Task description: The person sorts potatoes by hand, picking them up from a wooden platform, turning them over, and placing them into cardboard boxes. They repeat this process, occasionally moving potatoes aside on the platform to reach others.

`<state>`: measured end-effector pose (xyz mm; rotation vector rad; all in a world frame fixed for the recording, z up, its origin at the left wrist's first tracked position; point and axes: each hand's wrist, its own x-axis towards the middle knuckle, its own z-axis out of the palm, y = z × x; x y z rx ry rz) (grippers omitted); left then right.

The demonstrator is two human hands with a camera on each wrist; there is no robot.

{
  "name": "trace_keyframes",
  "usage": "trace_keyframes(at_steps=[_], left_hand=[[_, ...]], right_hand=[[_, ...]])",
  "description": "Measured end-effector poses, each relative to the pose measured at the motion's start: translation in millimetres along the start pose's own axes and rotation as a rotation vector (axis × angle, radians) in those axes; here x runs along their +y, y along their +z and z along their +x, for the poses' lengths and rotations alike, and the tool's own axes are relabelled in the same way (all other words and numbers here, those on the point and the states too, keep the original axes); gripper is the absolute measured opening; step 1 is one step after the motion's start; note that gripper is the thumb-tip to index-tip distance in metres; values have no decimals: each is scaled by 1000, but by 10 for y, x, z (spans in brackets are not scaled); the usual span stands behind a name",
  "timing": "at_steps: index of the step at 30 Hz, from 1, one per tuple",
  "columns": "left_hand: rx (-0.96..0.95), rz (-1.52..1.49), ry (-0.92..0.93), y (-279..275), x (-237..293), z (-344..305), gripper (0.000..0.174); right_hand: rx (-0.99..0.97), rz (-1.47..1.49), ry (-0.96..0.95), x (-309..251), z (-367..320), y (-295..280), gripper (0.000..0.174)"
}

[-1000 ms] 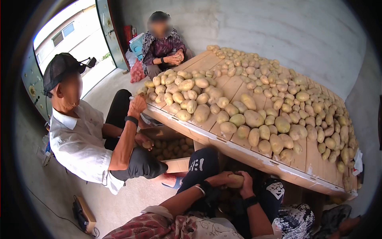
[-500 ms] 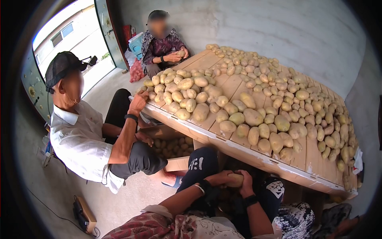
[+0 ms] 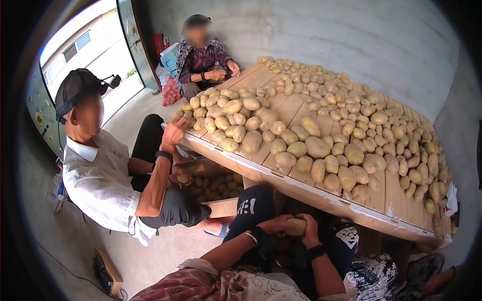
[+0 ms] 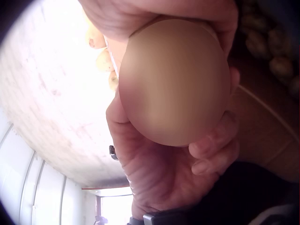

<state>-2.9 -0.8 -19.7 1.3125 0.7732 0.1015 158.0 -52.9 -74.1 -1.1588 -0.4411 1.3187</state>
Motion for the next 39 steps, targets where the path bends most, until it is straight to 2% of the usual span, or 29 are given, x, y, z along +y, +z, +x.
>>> trace_keyframes(at_steps=[14, 23, 29, 32, 34, 39], left_hand=[[-30, -3, -21, -1, -30, 25, 57], [-62, -32, -27, -8, -40, 27, 51], [-27, -97, 27, -8, 56, -35, 49], [-3, -151, 12, -21, 54, -38, 48], [-2, -203, -15, -27, 110, -91, 48], [46, -155, 16, -12, 156, -157, 49]], right_hand=[[17, -48, -25, -41, -22, -19, 20], [43, -58, -36, -127, -63, 35, 17], [37, -36, -112, -230, -67, 102, 20], [-59, -44, -142, -234, -37, 56, 22], [-147, 58, -45, -235, -25, 36, 27], [-245, 82, 28, -322, -68, 37, 32]])
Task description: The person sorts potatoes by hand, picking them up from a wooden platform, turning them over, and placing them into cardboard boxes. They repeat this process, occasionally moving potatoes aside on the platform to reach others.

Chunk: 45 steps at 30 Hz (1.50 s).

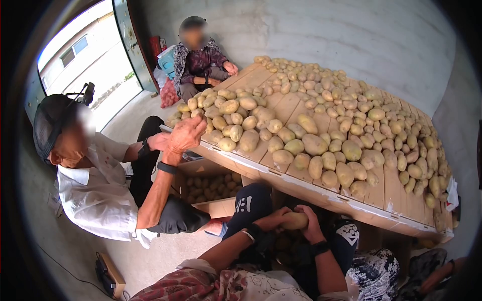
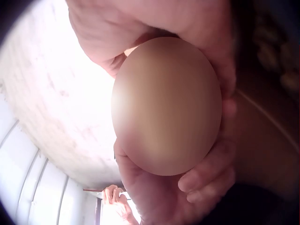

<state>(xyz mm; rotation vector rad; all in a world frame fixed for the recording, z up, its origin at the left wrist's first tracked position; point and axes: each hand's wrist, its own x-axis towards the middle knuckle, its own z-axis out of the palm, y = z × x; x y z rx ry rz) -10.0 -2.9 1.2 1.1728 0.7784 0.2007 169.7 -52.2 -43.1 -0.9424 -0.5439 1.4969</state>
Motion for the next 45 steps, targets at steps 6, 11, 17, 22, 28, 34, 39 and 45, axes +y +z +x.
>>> trace_keyframes(at_steps=[6, 11, 17, 22, 28, 34, 39, 45], left_hand=[[-21, 32, 57, -6, 1, -8, 48], [-39, 51, 68, -8, 18, -14, 47], [-8, 32, 138, 7, 6, -18, 50], [-50, 64, 185, 10, -10, -13, 55], [-91, 107, 180, 19, 37, -50, 55], [-36, 82, 83, -27, -77, 32, 50], [-45, 118, 31, -15, -22, 5, 51], [-61, 135, 18, -32, -73, 34, 52]], right_hand=[[-54, 26, 7, -58, -37, 22, 36], [-90, 21, 6, -100, -41, 30, 38], [-153, 59, 45, -128, -50, 40, 38], [-158, 69, 52, -107, -55, 24, 38], [-151, 12, 25, -132, -72, 79, 38], [-119, -13, 45, -91, -46, 87, 37], [-121, -35, 40, -84, -39, 81, 38], [-116, -55, 45, -112, -70, 111, 38]])
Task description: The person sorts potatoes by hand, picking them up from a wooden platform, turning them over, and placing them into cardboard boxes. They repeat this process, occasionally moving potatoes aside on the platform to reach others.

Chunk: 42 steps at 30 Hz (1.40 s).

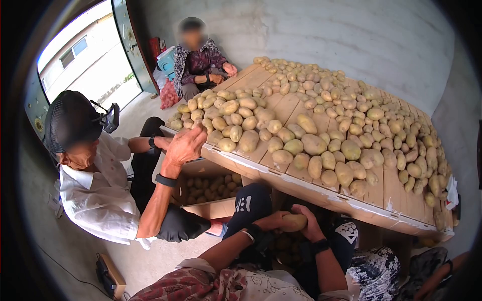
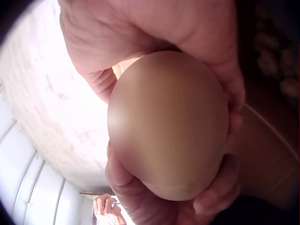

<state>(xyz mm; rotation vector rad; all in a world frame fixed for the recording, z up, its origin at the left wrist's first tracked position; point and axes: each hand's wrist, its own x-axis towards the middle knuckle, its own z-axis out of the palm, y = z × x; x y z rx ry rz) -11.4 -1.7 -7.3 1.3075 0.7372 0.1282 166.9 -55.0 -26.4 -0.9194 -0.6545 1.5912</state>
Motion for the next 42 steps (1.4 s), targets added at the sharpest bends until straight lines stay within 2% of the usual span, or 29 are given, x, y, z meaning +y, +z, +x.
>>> trace_keyframes(at_steps=[8, 10, 42], left_hand=[[-10, -6, 4, -1, -12, 7, 52], [-4, 3, 22, 2, -39, 25, 57], [-34, -9, -12, 15, -81, 57, 57]], right_hand=[[8, -17, -5, 18, 19, -14, 38], [12, -40, -3, 10, 12, -12, 38], [29, -67, -19, 60, 34, -62, 40]])
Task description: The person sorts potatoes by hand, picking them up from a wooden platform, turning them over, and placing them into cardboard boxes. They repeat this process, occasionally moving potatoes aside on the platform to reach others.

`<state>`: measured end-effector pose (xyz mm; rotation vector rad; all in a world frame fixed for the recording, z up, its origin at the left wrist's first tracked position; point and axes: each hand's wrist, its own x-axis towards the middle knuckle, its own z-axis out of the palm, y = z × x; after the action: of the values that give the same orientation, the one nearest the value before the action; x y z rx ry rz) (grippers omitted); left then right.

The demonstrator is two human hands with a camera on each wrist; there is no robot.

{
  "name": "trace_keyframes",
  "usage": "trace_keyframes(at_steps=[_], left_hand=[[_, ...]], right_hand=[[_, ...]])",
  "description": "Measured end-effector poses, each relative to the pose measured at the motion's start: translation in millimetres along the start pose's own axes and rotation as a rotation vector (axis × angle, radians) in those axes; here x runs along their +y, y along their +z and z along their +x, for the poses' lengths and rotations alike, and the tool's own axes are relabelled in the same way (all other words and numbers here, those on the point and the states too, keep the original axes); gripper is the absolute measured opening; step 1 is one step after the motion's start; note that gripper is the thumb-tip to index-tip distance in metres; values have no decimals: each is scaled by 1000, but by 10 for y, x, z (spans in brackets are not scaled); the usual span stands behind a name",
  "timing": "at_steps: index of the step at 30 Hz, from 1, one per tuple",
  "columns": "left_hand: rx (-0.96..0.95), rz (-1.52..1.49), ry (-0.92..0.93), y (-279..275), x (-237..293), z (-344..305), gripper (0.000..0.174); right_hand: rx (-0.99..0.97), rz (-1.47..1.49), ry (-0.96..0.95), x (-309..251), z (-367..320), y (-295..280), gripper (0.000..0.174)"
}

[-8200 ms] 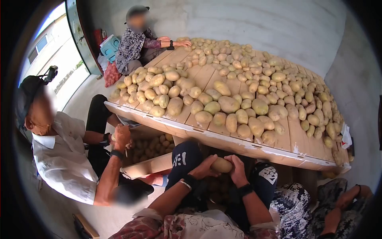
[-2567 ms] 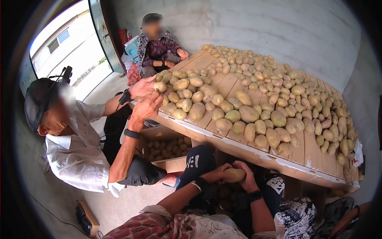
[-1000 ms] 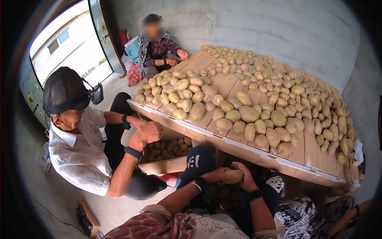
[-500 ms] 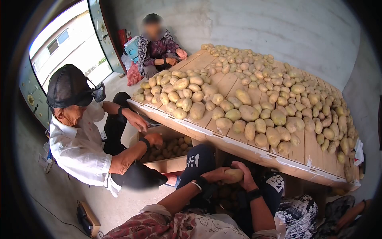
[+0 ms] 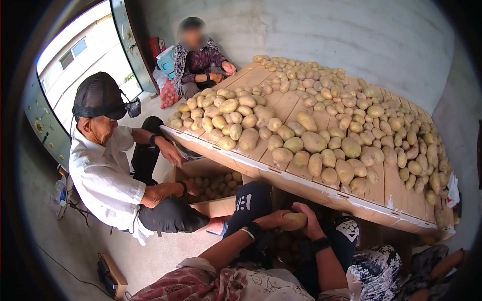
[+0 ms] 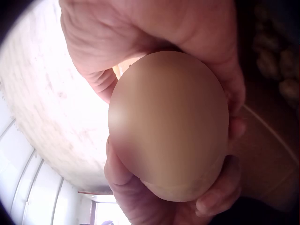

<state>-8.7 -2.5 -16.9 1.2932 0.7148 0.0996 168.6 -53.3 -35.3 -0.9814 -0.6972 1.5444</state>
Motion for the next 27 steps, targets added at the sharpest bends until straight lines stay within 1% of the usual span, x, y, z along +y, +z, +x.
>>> trace_keyframes(at_steps=[4, 11, 14, 16, 17, 19, 20, 22, 25, 27], left_hand=[[-5, -1, -8, 18, 94, -58, 56], [-2, -23, 13, -12, -32, 21, 56], [3, -14, -10, 8, -21, 3, 56], [15, -17, 18, 20, -15, 7, 56], [15, -16, 18, 19, -8, 10, 56], [8, -13, -1, 33, 43, -4, 55], [8, -11, 1, 35, 12, 14, 55], [-22, -1, 30, 31, -19, 50, 55], [-30, 32, 50, 46, -28, 80, 54], [-36, 28, 52, 60, -38, 94, 54]], right_hand=[[2, 10, 3, -29, -18, 28, 40], [-7, 12, 5, 10, 7, -8, 38], [-3, 16, -6, 61, 15, -24, 36], [50, -36, -60, 86, 35, -10, 33], [51, -35, -60, 94, 36, -8, 33], [118, -21, -88, 35, 2, 61, 28], [117, -21, -90, 56, 2, 45, 28], [174, -136, -64, 94, 17, 11, 24], [221, -192, -78, 137, 46, -32, 20], [216, -176, -66, 154, 28, -62, 20]])
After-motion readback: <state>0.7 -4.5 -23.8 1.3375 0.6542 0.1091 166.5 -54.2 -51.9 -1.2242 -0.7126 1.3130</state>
